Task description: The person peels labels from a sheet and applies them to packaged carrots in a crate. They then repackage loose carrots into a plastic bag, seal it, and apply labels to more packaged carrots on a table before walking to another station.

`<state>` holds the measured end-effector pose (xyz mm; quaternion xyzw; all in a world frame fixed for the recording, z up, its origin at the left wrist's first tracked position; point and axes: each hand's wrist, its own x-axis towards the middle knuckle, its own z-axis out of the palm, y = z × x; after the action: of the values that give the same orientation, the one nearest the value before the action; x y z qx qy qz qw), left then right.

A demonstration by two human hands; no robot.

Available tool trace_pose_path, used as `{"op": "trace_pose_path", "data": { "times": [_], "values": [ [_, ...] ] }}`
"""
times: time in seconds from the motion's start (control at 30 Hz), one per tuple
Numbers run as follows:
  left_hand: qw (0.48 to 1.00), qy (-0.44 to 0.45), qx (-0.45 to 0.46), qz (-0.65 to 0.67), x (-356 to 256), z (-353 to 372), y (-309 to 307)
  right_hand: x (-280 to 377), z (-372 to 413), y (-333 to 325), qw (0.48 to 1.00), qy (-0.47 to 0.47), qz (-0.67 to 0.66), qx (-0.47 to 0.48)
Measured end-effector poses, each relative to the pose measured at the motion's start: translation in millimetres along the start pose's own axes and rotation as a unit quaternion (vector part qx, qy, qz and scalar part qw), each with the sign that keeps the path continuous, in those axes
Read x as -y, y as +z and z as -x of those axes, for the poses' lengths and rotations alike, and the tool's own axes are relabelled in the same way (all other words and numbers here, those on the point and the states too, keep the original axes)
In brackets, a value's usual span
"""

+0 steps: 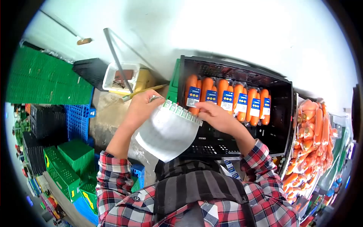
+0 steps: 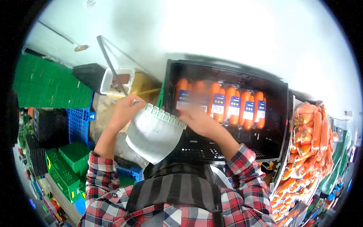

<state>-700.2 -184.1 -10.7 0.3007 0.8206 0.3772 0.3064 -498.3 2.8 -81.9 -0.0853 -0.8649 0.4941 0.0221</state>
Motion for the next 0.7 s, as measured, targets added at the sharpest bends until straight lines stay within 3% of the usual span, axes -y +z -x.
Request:
{"op": "trace_pose_path", "data": {
  "times": [0.03, 0.1, 0.47, 0.57, 0.7],
  "values": [
    [1.000, 0.016, 0.008, -0.018, -7, -3, 3, 9, -2, 0, 1.000, -0.002, 0.007, -0.013],
    [0.998, 0.046, 0.020, -0.026, -10, -7, 6, 22, -3, -5, 0.996, 0.082, -0.005, 0.043],
    [0.995, 0.025, 0.092, -0.039, -18, -17, 10, 31, 9, -3, 0.982, 0.124, -0.131, 0.049],
    [0.990, -0.020, 0.100, -0.094, -17, -18, 9, 34, 17, 3, 0.987, 0.099, -0.130, 0.004],
    [0.988, -0.042, 0.097, -0.114, 21, -22, 7, 33, 25, 9, 0.946, 0.127, -0.280, -0.101]
  ]
}}
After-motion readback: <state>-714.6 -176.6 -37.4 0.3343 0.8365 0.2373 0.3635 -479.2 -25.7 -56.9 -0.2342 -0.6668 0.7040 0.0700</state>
